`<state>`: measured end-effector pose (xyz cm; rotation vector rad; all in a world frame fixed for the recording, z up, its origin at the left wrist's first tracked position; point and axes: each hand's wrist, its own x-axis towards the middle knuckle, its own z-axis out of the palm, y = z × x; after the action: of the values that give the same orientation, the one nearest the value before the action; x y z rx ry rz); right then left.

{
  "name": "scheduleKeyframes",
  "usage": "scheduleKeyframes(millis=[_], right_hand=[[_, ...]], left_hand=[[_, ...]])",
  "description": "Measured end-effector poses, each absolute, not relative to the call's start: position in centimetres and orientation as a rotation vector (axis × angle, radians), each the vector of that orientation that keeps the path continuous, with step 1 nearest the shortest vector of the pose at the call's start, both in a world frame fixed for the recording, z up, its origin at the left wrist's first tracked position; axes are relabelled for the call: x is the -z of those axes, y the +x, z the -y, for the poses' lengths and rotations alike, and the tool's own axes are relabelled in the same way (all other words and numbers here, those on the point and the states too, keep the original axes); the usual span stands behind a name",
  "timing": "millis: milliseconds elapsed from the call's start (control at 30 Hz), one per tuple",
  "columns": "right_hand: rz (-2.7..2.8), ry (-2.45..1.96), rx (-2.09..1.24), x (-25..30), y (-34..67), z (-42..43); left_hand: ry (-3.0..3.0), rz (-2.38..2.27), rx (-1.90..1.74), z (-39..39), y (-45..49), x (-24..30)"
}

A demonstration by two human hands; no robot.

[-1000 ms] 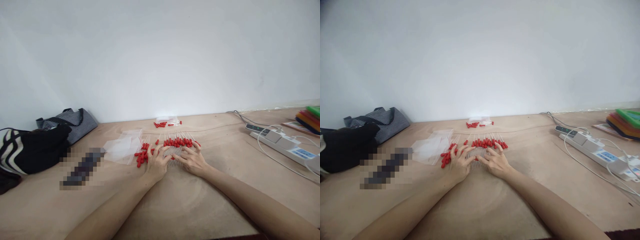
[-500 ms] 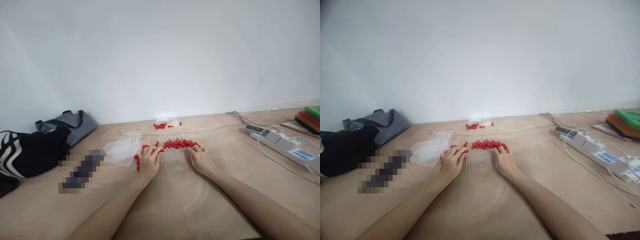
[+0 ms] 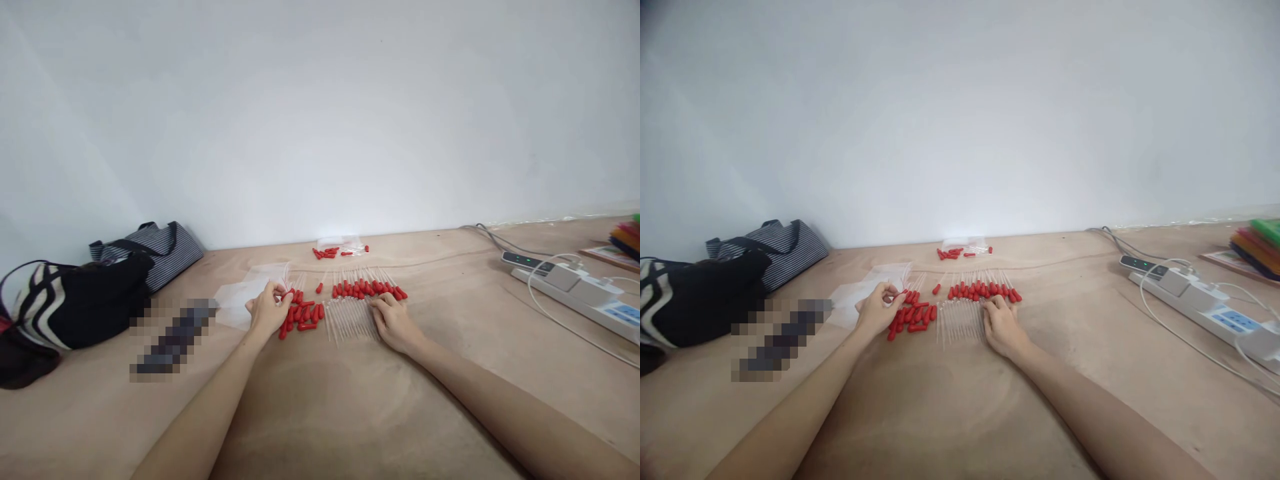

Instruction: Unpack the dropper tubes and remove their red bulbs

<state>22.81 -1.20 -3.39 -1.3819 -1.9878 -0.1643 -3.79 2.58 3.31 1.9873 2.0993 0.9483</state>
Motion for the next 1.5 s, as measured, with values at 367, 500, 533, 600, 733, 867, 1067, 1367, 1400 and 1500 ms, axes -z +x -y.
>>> scheduleKeyframes(millis=[367,500,533,600,733,867,1067,1367,1400,1500], right_hand=[[2.001,-1.414,0.091,2.9,22.7,2.1],[1.995,-1.394,0.142,2.7,22.8,2.0],[1.990,-1.392,0.156,2.6,22.9,2.0],[1.976,-1.399,0.200,2.3,22.9,2.1],[1.940,-1.421,0.302,1.6,22.9,2.4],[1.914,-1.425,0.349,1.4,22.9,2.5],[1.912,-1.424,0.360,1.5,22.9,2.4],[1.904,-1.433,0.359,1.4,22.9,2.4],[1.899,-1.430,0.349,1.5,22.9,2.4],[1.891,-1.425,0.327,1.5,23.0,2.4]], left_hand=[[2.073,-2.101,-0.789,-2.5,-3.9,-3.0],[2.045,-2.154,-0.682,-3.0,-4.6,-3.2],[2.033,-2.183,-0.673,-3.3,-4.7,-3.4],[2.019,-2.242,-0.657,-4.0,-5.0,-3.7],[2.021,-2.314,-0.509,-6.3,-5.0,-4.4],[2.031,-2.312,-0.320,-8.8,-4.3,-4.4],[2.000,-2.351,-0.162,-11.4,-3.5,-3.8],[2.001,-2.396,-0.099,-11.9,-3.2,-3.3],[2.006,-2.392,-0.100,-11.8,-3.2,-3.4],[2.004,-2.375,-0.104,-11.3,-3.0,-3.8]])
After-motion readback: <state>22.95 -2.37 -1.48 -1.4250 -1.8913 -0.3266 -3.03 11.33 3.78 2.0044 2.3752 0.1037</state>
